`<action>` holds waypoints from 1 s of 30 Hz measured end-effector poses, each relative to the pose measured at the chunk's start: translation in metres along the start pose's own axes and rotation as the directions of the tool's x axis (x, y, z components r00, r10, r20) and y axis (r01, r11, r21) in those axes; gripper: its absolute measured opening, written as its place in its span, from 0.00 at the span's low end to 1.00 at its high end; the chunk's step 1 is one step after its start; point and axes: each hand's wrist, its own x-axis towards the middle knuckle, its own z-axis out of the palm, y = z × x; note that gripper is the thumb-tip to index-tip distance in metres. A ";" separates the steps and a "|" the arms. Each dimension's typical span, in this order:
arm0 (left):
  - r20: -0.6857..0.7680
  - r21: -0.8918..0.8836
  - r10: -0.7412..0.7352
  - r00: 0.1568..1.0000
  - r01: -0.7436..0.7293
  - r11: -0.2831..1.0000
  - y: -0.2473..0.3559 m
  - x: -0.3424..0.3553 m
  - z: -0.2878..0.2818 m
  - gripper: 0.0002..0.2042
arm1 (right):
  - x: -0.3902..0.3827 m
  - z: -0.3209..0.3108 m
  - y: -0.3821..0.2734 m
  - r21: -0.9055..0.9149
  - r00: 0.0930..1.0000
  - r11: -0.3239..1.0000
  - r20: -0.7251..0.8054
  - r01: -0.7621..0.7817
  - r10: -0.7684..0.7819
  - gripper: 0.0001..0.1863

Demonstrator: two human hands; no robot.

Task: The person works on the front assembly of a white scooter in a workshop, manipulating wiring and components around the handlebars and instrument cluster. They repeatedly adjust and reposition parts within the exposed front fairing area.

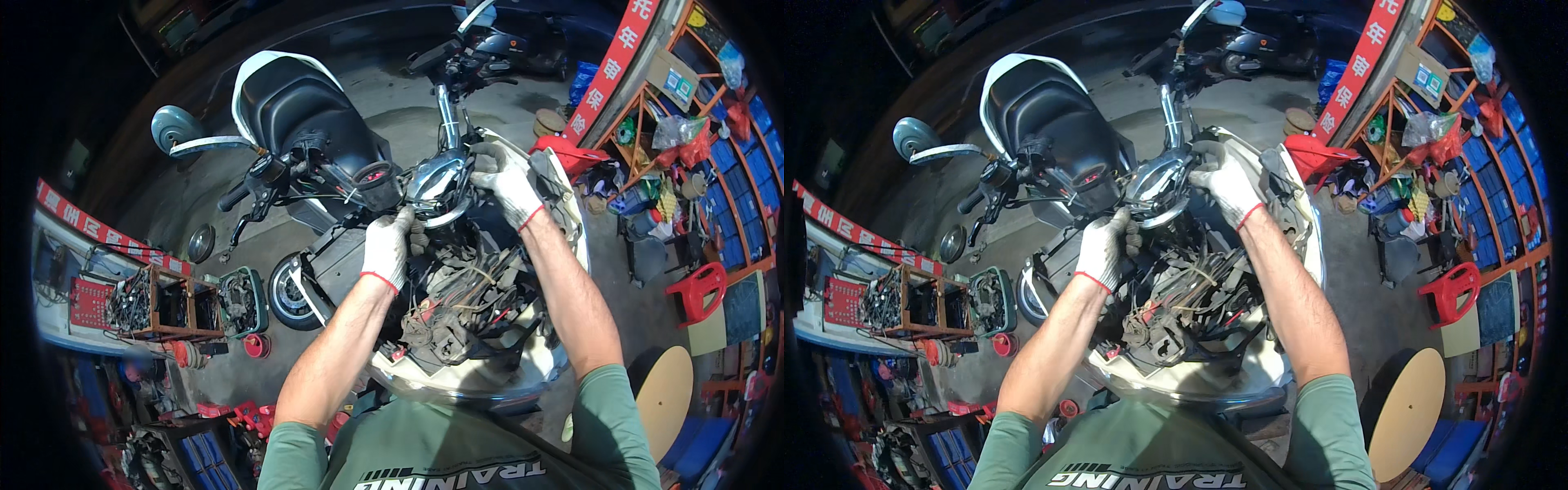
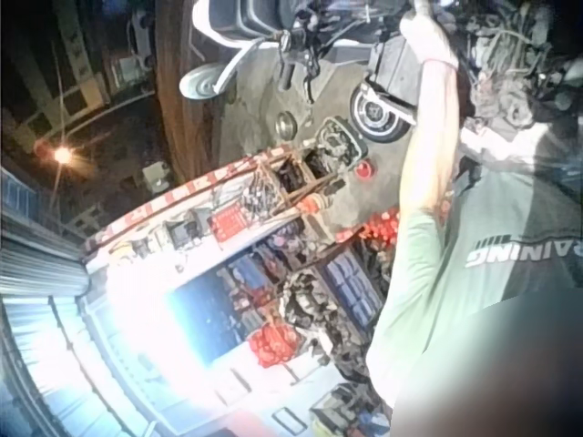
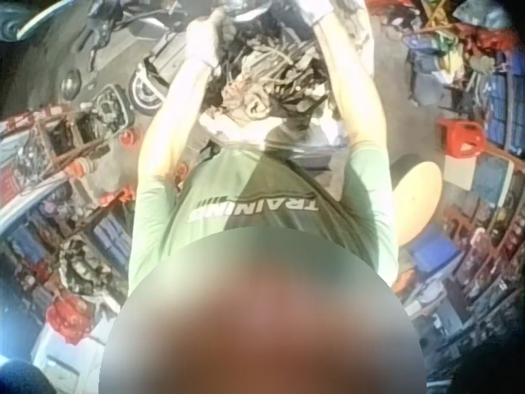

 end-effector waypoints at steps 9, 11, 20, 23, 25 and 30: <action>0.026 0.033 -0.005 1.000 0.004 0.999 -0.006 0.009 -0.009 0.14 | 0.020 -0.020 -0.009 0.127 0.904 0.907 0.213 -0.401 0.370 0.04; 0.013 0.032 -0.004 1.000 0.003 0.999 -0.002 0.005 -0.005 0.15 | 0.028 -0.021 0.000 0.159 0.920 0.933 0.288 -0.321 0.267 0.03; 0.033 -0.022 -0.076 0.997 0.077 0.997 0.005 0.004 -0.008 0.16 | 0.033 -0.022 -0.002 0.161 0.876 0.901 0.354 -0.402 0.328 0.04; 0.056 -0.086 -0.120 0.991 0.125 0.988 0.004 0.009 -0.009 0.15 | 0.037 -0.026 0.001 0.117 0.860 0.906 0.383 -0.406 0.336 0.06; 0.069 -0.110 -0.148 0.987 0.155 0.982 0.006 0.010 -0.008 0.14 | 0.039 -0.028 0.005 0.049 0.858 0.915 0.371 -0.399 0.354 0.08; 0.110 -0.317 -0.208 0.972 0.233 0.919 0.006 0.009 -0.008 0.13 | 0.022 -0.012 -0.020 -0.008 0.870 0.917 0.311 -0.399 0.382 0.08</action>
